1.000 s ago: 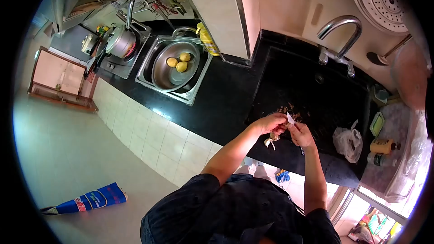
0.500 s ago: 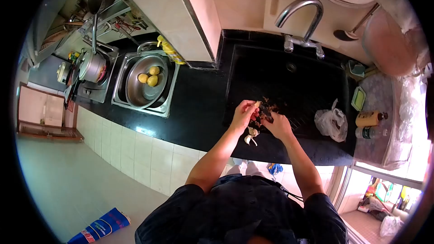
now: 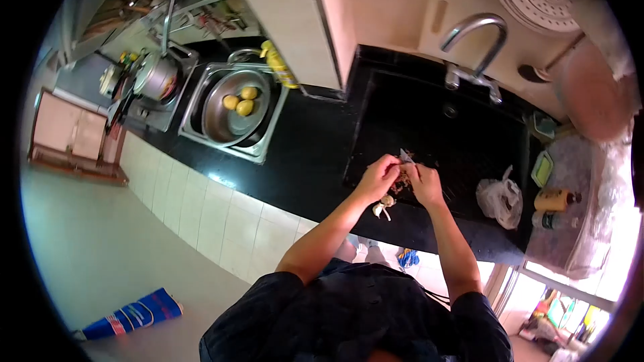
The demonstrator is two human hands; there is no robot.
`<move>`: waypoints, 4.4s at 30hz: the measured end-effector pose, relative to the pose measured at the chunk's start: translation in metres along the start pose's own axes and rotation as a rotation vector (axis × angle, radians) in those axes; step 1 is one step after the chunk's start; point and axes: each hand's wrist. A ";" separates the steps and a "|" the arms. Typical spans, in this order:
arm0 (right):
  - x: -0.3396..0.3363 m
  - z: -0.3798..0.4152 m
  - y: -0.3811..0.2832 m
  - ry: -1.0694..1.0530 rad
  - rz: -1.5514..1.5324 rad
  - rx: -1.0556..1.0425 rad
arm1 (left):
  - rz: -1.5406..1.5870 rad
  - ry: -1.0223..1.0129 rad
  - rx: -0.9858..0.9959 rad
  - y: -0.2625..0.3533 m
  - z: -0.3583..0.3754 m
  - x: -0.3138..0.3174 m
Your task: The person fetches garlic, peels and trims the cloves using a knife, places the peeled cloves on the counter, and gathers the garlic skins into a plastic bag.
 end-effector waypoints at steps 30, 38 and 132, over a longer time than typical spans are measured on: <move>0.093 -0.012 -0.047 0.512 -0.082 0.360 | -0.368 0.323 -0.212 -0.031 0.105 -0.502; 0.216 -0.005 -0.139 0.610 -0.091 0.456 | -1.070 0.872 -0.497 -0.152 0.155 -0.976; 0.187 -0.015 -0.127 0.449 -0.306 0.423 | -0.207 -0.199 0.053 0.010 0.032 -0.367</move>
Point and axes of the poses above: each hand's wrist, its own z-axis away from the middle knuckle, its own x-axis out of the palm, y = z × x, and after that the axes turned 6 degrees about x, right-handed
